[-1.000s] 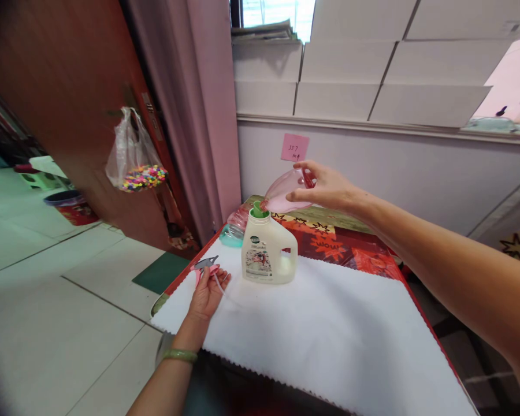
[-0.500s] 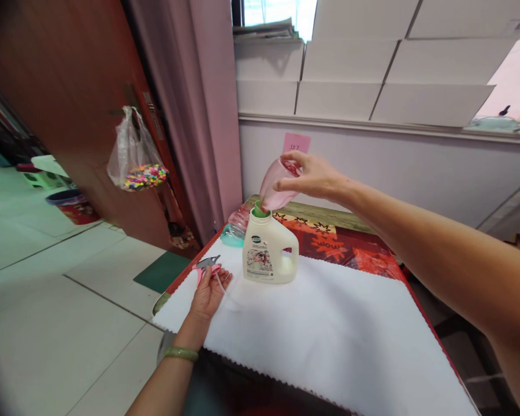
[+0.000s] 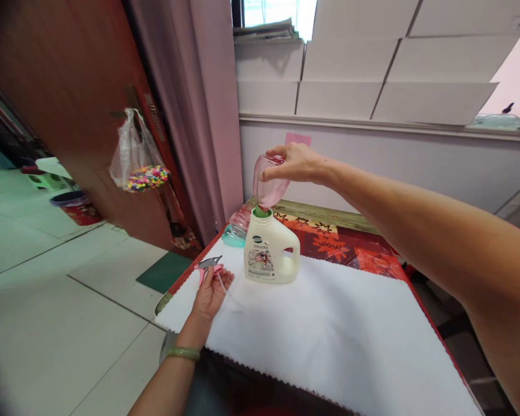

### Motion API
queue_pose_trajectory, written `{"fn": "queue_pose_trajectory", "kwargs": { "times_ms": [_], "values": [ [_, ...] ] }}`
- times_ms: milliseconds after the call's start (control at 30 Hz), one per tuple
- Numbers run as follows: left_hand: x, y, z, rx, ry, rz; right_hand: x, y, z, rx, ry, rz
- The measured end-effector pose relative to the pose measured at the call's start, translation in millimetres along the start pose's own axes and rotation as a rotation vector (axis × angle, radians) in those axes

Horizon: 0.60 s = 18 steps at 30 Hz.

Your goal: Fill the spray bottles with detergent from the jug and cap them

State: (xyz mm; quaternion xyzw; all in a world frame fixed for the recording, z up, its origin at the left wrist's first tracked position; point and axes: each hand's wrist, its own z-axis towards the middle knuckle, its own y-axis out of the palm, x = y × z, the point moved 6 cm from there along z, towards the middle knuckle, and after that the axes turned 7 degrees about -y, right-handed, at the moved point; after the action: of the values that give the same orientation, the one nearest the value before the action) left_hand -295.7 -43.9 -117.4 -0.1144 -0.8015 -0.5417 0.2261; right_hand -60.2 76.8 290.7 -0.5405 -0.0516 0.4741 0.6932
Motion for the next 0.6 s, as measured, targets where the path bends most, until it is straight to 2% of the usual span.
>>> {"fn": "queue_pose_trajectory", "kwargs": {
  "times_ms": [600],
  "values": [
    [-0.9, 0.0, 0.2, -0.009, -0.002, -0.011, -4.9, -0.1, 2.1, -0.002, -0.020, -0.031]
  ]
}}
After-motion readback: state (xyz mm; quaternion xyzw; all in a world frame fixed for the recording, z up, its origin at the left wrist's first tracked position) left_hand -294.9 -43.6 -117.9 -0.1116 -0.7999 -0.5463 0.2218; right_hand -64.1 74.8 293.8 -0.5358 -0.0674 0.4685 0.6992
